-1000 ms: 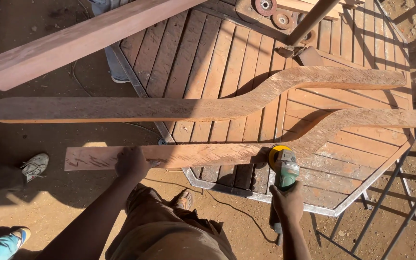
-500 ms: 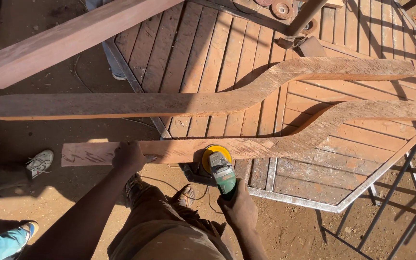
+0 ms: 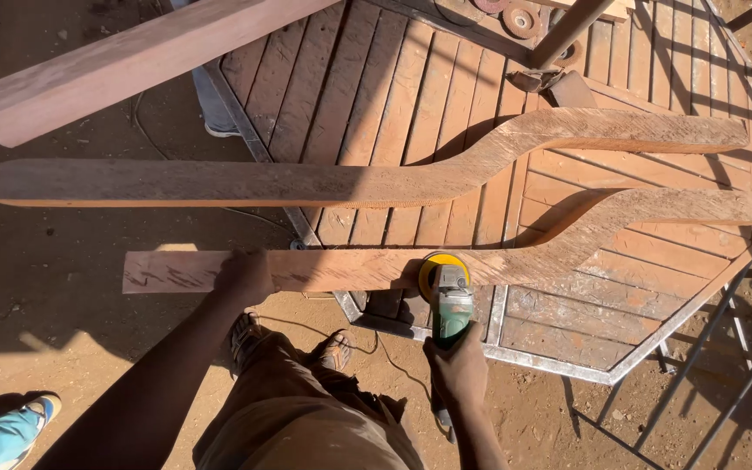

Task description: Sanding the edges of a curved wooden plank using an angle grinder

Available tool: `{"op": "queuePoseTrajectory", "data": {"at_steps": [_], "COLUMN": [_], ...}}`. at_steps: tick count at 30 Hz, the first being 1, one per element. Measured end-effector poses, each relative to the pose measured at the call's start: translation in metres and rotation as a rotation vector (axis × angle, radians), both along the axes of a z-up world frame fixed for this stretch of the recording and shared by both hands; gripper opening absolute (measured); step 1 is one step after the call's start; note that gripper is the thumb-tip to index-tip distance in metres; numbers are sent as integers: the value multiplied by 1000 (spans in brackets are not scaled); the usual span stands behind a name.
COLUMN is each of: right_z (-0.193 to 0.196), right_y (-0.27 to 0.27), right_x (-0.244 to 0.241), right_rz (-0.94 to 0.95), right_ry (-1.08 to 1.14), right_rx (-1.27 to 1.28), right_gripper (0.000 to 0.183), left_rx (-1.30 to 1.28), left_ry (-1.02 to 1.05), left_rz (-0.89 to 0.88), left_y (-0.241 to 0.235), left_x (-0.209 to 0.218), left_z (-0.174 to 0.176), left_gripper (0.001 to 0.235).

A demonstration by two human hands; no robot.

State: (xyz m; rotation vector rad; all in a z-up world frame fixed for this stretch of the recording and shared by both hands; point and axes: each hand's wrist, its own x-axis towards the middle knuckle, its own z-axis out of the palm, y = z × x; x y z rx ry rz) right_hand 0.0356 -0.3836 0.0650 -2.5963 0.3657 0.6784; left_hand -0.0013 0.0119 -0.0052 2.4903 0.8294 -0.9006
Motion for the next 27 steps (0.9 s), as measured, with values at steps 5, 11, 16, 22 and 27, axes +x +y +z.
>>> {"op": "queuePoseTrajectory", "data": {"at_steps": [5, 11, 16, 22, 27], "right_z": [30, 55, 49, 23, 2], "right_y": [88, 60, -16, -38, 23], "right_x": [-36, -19, 18, 13, -23], "right_rz": [418, 406, -27, -84, 158], "right_ry": [114, 106, 31, -79, 48], "right_rx": [-9, -40, -101, -116, -7], "right_gripper": [60, 48, 57, 66, 68], "left_rx": [-33, -44, -4, -8, -5], "left_ry": [14, -40, -41, -19, 19], "left_rz": [16, 50, 32, 27, 33], "left_y": [0, 1, -2, 0, -1], "left_x": [-8, -16, -10, -7, -4], "left_z": [23, 21, 23, 11, 13], "left_gripper": [71, 62, 65, 61, 76]}}
